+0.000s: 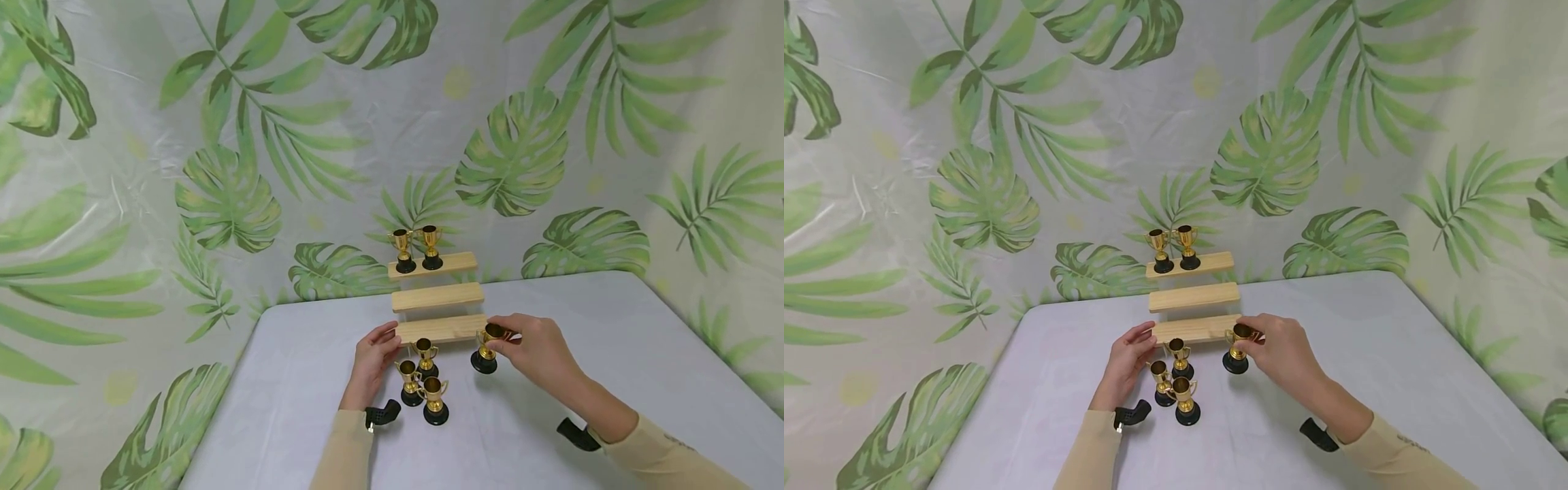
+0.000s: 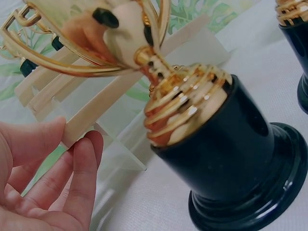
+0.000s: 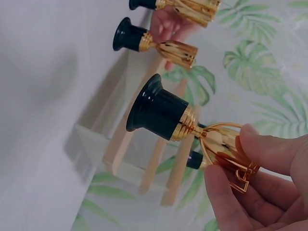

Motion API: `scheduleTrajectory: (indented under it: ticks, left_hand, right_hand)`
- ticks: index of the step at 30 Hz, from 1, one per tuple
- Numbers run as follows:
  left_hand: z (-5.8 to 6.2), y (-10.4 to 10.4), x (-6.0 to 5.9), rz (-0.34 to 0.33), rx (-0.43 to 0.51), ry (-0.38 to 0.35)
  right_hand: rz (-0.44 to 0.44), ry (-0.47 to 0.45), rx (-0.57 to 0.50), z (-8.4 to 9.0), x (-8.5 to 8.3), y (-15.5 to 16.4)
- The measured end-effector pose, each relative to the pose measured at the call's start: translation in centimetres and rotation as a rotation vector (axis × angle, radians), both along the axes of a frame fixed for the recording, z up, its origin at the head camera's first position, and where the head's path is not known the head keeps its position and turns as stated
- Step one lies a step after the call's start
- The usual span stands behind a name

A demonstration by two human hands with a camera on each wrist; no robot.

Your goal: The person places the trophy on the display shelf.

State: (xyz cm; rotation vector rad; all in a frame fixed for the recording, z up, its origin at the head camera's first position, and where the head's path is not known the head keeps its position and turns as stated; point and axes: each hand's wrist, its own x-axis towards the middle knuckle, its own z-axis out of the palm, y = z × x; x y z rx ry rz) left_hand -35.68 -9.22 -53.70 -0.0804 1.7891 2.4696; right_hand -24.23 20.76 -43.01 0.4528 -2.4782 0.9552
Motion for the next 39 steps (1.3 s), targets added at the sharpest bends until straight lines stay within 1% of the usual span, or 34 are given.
scheduleTrajectory:
  ticks: [8,14,24,30,39]
  left_hand:
    - [0.2,0.0,0.2,0.004,0.004,0.002]
    - [0.3,0.0,0.3,0.005,-0.005,-0.006]
    - [0.2,-0.1,0.3,-0.016,-0.008,0.001]
    - [0.2,-0.2,0.1,-0.016,-0.003,-0.001]
    - [-0.1,-0.2,0.0,-0.016,-0.002,-0.001]
  right_hand:
    - [-0.008,0.010,0.024,0.7,-0.9,0.3]
    - [-0.002,0.039,0.041,1.1,-1.4,0.6]
    - [0.014,0.068,0.043,1.9,-2.4,0.8]
    - [0.008,0.086,0.049,2.3,-2.9,0.9]
    - [-0.003,0.086,0.068,3.1,-3.8,1.0]
